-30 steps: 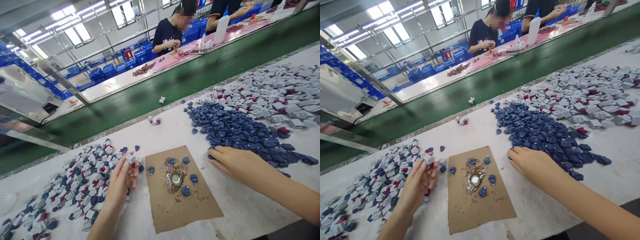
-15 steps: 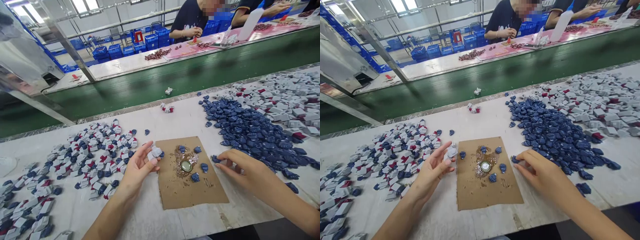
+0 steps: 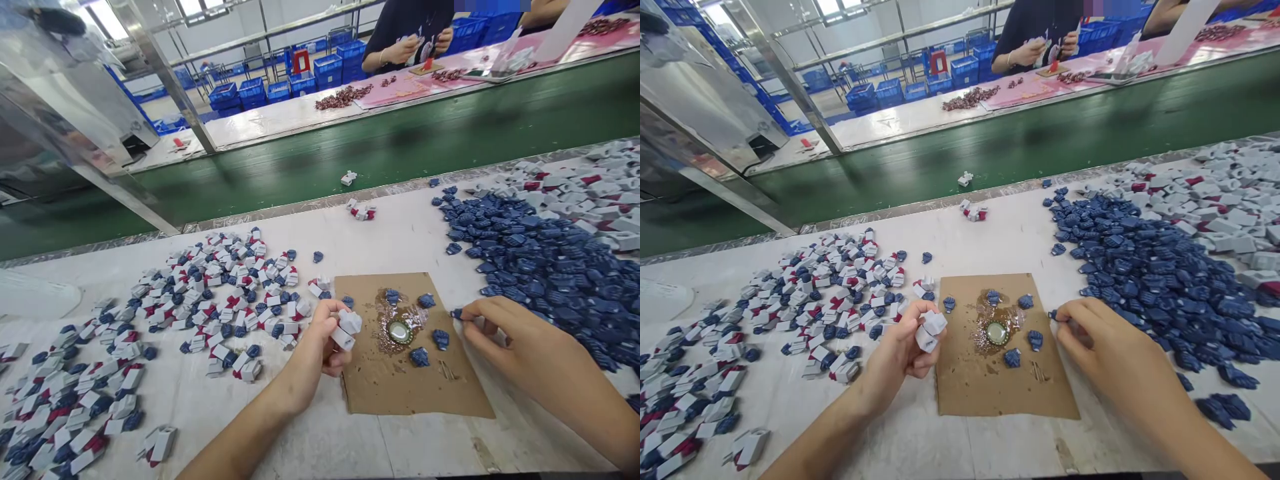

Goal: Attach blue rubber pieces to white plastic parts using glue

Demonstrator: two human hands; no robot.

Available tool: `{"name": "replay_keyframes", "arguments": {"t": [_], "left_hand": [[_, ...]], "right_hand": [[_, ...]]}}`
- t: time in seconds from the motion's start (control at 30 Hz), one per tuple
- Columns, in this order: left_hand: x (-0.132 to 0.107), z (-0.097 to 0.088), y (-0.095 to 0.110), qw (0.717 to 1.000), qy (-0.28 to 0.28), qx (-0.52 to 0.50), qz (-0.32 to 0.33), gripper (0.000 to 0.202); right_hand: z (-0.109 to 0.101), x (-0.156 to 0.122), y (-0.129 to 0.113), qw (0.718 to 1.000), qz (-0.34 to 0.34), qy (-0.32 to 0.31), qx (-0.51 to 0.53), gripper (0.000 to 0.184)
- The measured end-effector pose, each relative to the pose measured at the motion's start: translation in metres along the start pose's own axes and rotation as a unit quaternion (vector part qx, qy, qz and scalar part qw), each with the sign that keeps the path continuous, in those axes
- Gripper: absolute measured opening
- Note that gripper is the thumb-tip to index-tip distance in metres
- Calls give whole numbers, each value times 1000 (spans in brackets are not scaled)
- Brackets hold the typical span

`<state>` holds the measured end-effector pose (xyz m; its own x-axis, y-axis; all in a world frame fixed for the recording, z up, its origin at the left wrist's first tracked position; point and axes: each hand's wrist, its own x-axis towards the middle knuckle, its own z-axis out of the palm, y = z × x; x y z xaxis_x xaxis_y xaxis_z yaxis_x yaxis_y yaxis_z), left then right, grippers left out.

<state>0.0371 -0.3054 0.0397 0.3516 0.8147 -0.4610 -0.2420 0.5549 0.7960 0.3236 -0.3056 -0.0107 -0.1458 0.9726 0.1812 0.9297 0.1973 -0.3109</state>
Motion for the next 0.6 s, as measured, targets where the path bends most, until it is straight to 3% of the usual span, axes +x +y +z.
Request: {"name": "replay_keyframes", "arguments": {"t": [0.1, 0.2, 0.3, 0.37, 0.5, 0.6], "left_hand": [[2, 1, 0, 999, 22, 10, 37, 28], [3, 2, 2, 996, 52, 22, 75, 43], [4, 2, 3, 995, 72, -1, 65, 54], [5, 2, 2, 995, 81, -18, 54, 50], [6, 2, 0, 994, 98, -36, 39, 40], [7, 2, 0, 993, 111, -36, 35, 37]], "right_hand": [[-2, 2, -4, 1000, 17, -8, -6, 23], [-2, 6, -4, 999, 44, -11, -13, 24], [0, 17, 1, 997, 74, -36, 3, 18], [-1, 26, 5, 993, 87, -62, 42, 12], [-7, 42, 14, 988, 77, -102, 90, 34], [-9, 48, 17, 991, 53, -104, 69, 27]]}}
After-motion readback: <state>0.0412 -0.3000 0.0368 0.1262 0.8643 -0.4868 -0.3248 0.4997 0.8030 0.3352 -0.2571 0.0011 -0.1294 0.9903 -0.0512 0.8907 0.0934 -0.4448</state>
